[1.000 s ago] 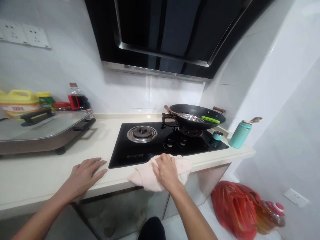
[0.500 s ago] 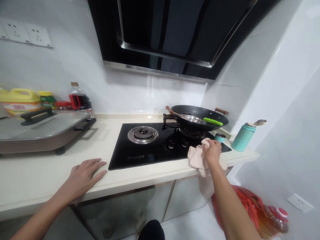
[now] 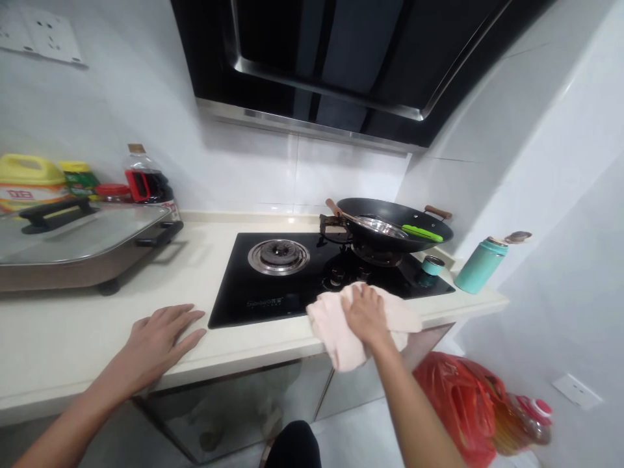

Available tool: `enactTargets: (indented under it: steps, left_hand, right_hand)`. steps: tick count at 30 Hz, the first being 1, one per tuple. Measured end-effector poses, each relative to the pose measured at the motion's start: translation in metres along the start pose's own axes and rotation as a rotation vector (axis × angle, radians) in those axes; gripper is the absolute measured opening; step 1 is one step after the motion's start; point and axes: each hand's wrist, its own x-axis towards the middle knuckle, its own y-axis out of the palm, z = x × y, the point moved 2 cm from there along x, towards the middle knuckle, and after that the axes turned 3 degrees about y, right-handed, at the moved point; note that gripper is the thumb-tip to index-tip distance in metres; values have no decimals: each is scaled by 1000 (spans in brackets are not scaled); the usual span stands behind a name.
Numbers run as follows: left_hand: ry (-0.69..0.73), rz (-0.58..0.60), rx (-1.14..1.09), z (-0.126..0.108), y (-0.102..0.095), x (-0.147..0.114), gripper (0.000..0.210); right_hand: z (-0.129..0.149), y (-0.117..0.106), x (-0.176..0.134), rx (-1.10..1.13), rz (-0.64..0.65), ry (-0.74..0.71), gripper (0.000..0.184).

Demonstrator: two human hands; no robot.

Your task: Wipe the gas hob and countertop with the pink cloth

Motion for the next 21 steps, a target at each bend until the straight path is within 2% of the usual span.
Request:
enactTargets:
  steps: [3,6,8,10,13,17,21]
  left_hand:
    - [5,6,0,0,0,0,48]
    - [-3,9,-7,-1,-1,1,49]
    - [-6,8,-9,-2,-2,1,48]
    - [-11,6,-13,-3,-4,1,45]
    - [-36,-28,-46,-2,-6,-1,43]
    - [-44,-143,-149,1,-11,-5,44]
    - [-25,-145,-204,1,-9,-8,45]
  right_hand:
    - [71,-2,-29,103,24,-197,64]
    - [137,-6,-44,182,71,-358,61]
    - [170,-11,-44,200,93,-439,59]
    - [189,-18,-39,210,121,-515,55]
    - [192,-35,-33,238,150,-600,50]
    - [165,-58,-50,213,19,-508,48]
    - [151,-54,-73,129,111,-434,53]
